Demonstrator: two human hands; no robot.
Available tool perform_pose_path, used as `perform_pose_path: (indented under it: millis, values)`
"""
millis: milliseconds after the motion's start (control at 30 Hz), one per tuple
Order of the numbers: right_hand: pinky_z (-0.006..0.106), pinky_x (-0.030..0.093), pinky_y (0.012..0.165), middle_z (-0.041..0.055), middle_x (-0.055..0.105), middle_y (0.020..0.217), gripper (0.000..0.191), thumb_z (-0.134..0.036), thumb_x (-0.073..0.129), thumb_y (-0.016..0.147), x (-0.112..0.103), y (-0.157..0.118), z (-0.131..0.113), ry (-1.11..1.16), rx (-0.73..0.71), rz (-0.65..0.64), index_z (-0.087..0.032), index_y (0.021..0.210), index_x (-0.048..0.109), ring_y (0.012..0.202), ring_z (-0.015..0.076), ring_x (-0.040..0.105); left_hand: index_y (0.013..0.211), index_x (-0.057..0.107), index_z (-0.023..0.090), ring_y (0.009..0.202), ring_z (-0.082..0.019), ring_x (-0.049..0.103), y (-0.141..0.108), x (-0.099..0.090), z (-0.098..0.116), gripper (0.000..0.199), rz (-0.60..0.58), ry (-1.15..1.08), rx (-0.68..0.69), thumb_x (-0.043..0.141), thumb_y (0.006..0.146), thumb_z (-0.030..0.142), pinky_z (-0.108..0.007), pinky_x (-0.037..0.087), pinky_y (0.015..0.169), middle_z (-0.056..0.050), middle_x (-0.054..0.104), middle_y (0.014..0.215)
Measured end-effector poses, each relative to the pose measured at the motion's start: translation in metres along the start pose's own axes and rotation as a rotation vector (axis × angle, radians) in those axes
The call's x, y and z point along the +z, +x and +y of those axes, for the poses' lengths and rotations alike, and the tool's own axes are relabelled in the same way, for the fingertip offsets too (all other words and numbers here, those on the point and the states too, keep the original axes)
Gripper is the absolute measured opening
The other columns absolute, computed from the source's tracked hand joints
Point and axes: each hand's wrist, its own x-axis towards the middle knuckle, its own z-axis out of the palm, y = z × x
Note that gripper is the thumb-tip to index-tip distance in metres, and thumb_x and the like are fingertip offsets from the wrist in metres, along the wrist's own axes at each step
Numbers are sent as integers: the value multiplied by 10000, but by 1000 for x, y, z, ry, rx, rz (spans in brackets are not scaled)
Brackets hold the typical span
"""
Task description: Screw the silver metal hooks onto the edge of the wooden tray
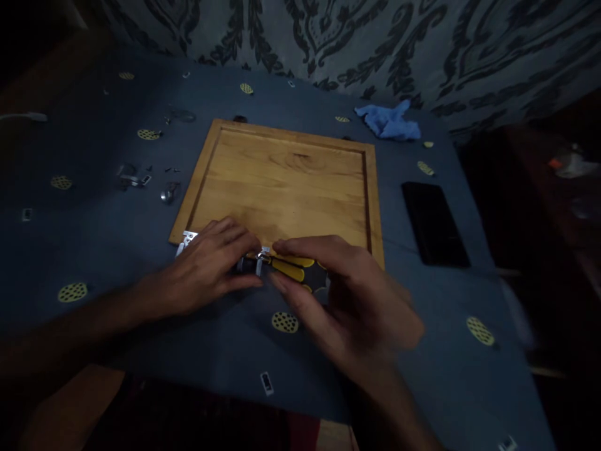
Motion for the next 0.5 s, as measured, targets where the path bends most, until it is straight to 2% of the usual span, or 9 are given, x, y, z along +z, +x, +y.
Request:
perform_pose_path:
  millis: [100, 233, 333, 500]
  values:
    - [420, 670, 755, 51, 795, 1013, 266, -262, 761, 888, 4, -6, 3, 99, -17, 12, -304, 1149, 733, 835, 250, 774, 1059, 584, 172, 976, -260, 559, 1, 0, 0, 404, -4, 11, -4, 729, 891, 509, -398, 474, 849, -42, 649, 989]
    - [412, 670, 711, 32, 785, 1086, 390, -161, 700, 911, 1, -5, 3, 137, -67, -53, -335, 1260, 700, 722, 213, 757, 1045, 580, 177, 966, -254, 557, 1, 0, -2, 414, 2, -3, 1, 730, 882, 527, -391, 474, 850, -37, 646, 979]
    - [387, 653, 661, 26, 785, 1024, 325, -171, 718, 904, -3, -2, 1, 116, -73, -92, -313, 1197, 724, 664, 194, 735, 1059, 581, 174, 973, -258, 556, 0, 0, -2, 401, 2, -5, 4, 713, 902, 518, -391, 471, 846, -44, 644, 988]
    - [360, 615, 618, 10, 768, 916, 224, -190, 787, 856, 1, 1, -2, 57, -64, -14, -300, 1038, 717, 740, 204, 733, 1051, 584, 184, 979, -257, 555, 0, -2, -1, 351, -27, -6, -11, 693, 933, 496, -391, 469, 848, -45, 644, 986]
